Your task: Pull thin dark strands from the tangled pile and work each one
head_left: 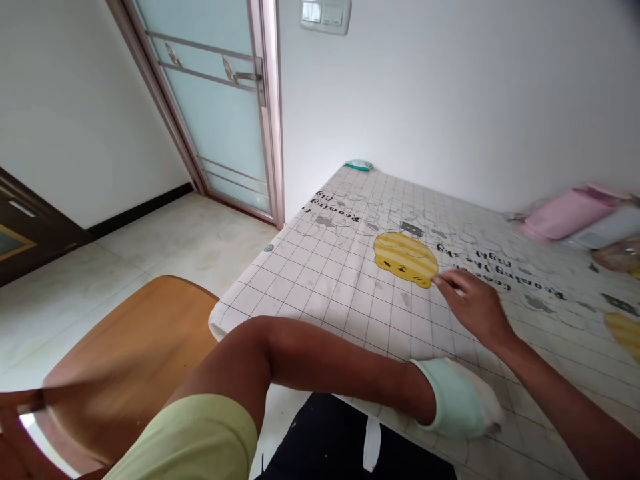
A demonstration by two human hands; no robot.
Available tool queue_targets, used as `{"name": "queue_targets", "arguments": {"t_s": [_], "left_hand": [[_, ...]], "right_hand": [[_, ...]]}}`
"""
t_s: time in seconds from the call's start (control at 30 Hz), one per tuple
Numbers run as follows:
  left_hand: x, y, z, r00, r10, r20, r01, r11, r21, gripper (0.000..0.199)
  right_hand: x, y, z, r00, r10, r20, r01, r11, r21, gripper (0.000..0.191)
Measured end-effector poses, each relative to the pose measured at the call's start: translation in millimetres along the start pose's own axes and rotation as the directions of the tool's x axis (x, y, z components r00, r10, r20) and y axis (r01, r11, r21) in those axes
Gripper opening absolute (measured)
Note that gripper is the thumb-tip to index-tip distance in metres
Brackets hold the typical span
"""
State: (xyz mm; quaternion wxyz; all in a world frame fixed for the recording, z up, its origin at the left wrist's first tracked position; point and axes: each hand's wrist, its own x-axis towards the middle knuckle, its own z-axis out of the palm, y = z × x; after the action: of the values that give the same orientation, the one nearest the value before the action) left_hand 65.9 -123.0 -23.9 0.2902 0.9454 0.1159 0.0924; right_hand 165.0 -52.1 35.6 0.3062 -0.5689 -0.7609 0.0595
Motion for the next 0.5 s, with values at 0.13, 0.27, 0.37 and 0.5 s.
{"name": "queue_targets", "arguments": {"t_s": [0.13, 0.27, 0.37, 0.5], "left_hand": [[-4.5, -0.3, -12.9, 0.987, 0.082, 0.137, -0.094, 0.992, 0.085, 0.032], [-17.7, 12.8, -16.4, 0.991, -0.121, 0.047, 0.123, 0.992, -0.034, 0.026], [-20.5, 18.6, -17.7, 0.947, -0.298, -0.119, 0.269, 0.939, -0.213, 0.022], [-8.8, 15.1, -23.0, 0.894, -0.435, -0.104, 0.417, 0.895, -0.160, 0.024]], "right_hand": [[-119.0, 59.5, -75.8, 0.952, 0.269, -0.149, -0.285, 0.953, -0.102, 0.018], [-231.5, 119.2, -155.6, 0.766, 0.540, -0.350, -0.620, 0.765, -0.175, 0.020], [-298.2, 146.4, -219.9, 0.608, 0.663, -0.437, -0.754, 0.655, -0.057, 0.018], [-360.7, 177.4, -293.0, 0.299, 0.758, -0.579, -0.843, 0.494, 0.211, 0.016]]}}
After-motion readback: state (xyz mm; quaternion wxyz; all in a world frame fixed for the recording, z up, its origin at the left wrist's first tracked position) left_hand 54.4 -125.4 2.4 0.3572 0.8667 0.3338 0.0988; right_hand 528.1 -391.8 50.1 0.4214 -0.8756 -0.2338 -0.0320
